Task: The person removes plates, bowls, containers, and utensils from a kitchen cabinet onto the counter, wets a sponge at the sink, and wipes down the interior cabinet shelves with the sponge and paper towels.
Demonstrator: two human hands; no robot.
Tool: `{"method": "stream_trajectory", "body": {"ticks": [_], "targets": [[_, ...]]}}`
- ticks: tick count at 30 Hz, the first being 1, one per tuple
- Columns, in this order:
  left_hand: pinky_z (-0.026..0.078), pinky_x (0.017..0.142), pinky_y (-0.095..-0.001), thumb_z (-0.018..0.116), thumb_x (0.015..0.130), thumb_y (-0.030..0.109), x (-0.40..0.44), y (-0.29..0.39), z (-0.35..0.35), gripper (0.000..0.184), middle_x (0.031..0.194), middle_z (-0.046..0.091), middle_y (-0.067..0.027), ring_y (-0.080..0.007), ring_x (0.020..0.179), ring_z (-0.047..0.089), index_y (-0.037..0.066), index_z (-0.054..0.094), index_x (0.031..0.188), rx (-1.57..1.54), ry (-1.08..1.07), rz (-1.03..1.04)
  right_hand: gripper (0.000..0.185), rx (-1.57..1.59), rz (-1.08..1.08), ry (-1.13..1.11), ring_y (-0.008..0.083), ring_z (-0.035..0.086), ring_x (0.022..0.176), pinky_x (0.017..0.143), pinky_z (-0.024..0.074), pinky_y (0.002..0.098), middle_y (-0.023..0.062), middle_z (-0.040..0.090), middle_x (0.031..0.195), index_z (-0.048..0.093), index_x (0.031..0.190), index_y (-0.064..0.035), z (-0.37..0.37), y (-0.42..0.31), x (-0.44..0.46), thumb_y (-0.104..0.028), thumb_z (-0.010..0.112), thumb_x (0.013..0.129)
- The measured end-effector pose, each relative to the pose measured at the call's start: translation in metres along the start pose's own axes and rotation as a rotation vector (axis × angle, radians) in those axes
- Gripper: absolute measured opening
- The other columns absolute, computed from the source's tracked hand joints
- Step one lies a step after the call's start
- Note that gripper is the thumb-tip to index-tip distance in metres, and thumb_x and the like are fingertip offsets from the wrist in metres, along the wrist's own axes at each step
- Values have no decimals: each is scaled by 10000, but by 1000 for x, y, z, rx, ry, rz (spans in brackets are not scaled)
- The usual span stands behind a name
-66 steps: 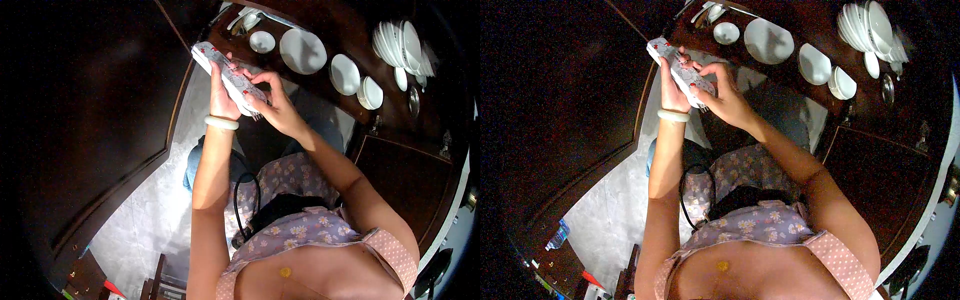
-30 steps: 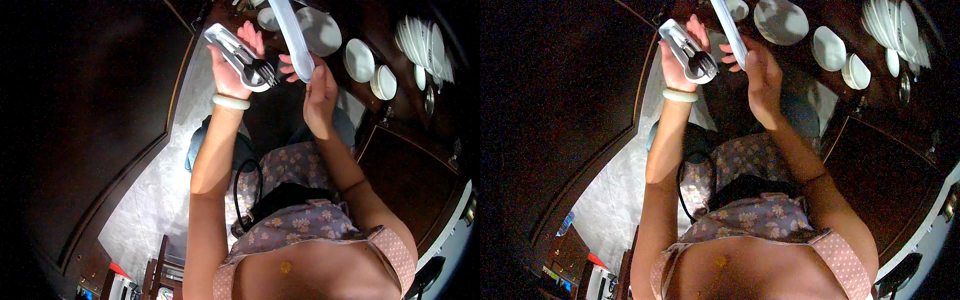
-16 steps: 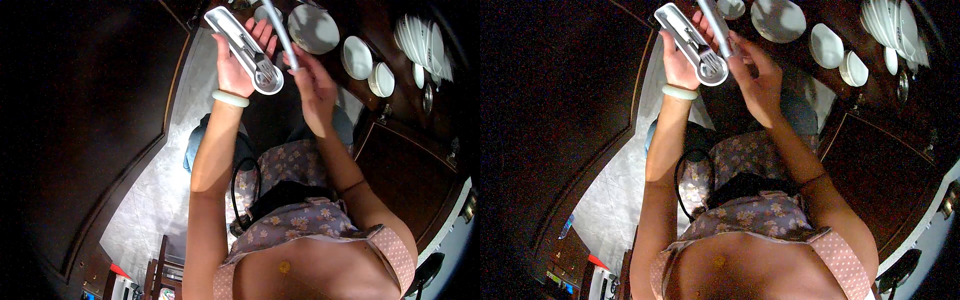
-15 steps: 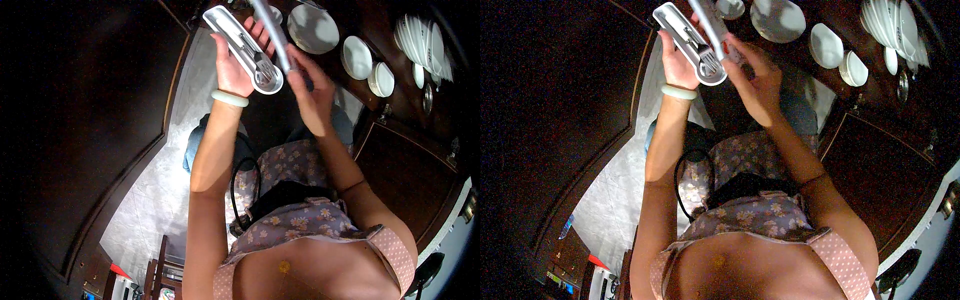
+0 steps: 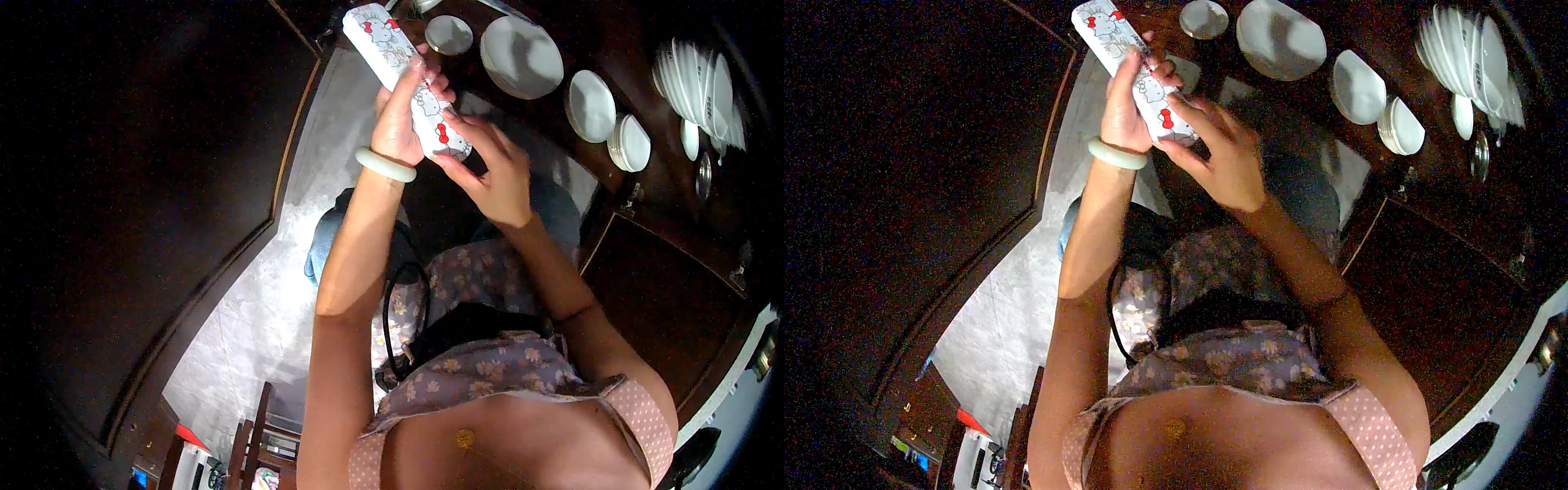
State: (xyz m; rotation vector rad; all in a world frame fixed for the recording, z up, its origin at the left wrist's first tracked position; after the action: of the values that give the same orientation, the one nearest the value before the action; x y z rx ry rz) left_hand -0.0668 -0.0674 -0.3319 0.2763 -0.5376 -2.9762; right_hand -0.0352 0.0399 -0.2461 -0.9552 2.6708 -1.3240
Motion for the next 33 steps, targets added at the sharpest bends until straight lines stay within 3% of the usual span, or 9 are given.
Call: {"method": "stream_trajectory", "body": {"ticks": [3, 5, 8, 12, 14, 15, 24, 28, 33], "targets": [[452, 639, -293, 518, 777, 7, -7, 10, 9, 408, 865, 520, -70, -149, 680, 499, 5, 439, 1177, 50, 31, 12, 422, 44, 0, -49, 265, 615, 951, 823, 485, 335, 137, 623, 1043, 598, 1106, -39, 2, 0, -2, -107, 747, 716], [447, 620, -302, 513, 774, 5, -9, 9, 11, 410, 843, 516, -71, -147, 667, 489, -9, 445, 1179, 170, -18, 11, 341, 115, -16, -69, 239, 608, 973, 851, 472, 330, 121, 629, 1038, 600, 1083, -33, 3, 5, -3, -130, 706, 773], [440, 607, -290, 470, 751, -27, -12, 4, 15, 412, 888, 545, -98, -149, 655, 510, -38, 468, 1163, 467, -39, -2, 272, 316, 312, -19, 188, 599, 939, 777, 489, 333, 81, 607, 1024, 586, 1069, -62, -8, 47, 13, -216, 643, 852], [448, 609, -241, 545, 715, -38, -19, -19, 32, 398, 822, 547, -39, -113, 693, 529, -23, 505, 1110, 552, -237, -115, 304, 662, 86, 74, 129, 546, 958, 838, 446, 300, 41, 573, 1025, 495, 1201, -57, -21, 47, 70, -227, 481, 950], [451, 648, -238, 553, 711, -41, -24, -24, 40, 420, 837, 533, -27, -105, 740, 521, -11, 504, 1127, 683, -284, -139, 465, 804, 96, -279, 252, 522, 1143, 978, 391, 362, 133, 541, 1208, 350, 1358, -50, -15, 19, 86, -336, 343, 991], [451, 665, -239, 558, 710, -42, -25, -24, 40, 427, 842, 530, -24, -105, 751, 517, -9, 501, 1132, 670, -296, -138, 489, 792, -16, -430, 280, 528, 1144, 968, 409, 385, 147, 546, 1202, 360, 1340, -48, -12, 22, 88, -379, 335, 981], [450, 736, -250, 648, 747, 35, -32, -23, 44, 473, 904, 527, -32, -105, 825, 518, -1, 450, 1175, 730, -382, -148, 421, 884, 85, -328, 270, 572, 1089, 930, 455, 399, 144, 550, 1186, 415, 1271, -34, -7, 48, 75, -334, 373, 979], [456, 741, -250, 790, 720, 195, -23, -12, 19, 598, 964, 554, -60, -108, 846, 547, -13, 423, 1144, 1012, -267, -28, 429, 1140, 290, 12, 232, 555, 1105, 969, 422, 400, 134, 538, 1219, 451, 1257, -34, -19, 99, 75, -347, 421, 966], [458, 738, -233, 747, 767, 121, -26, 26, 19, 364, 923, 605, -22, -82, 844, 544, 1, 545, 1044, 1329, -169, 133, 445, 1156, 206, 82, 227, 496, 1169, 1012, 363, 418, 139, 525, 1248, 415, 1292, -21, -51, 82, 66, -319, 442, 962]]}}
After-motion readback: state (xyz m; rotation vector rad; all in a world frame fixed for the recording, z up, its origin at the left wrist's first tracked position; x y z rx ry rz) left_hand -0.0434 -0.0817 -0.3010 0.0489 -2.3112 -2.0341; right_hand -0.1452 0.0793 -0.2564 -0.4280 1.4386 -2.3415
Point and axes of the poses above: each hand's wrist, its own x-axis towards the middle knuckle, its own z-axis out of the palm, y = z × x, the point moved 9 cm from there along x, towards the middle knuckle
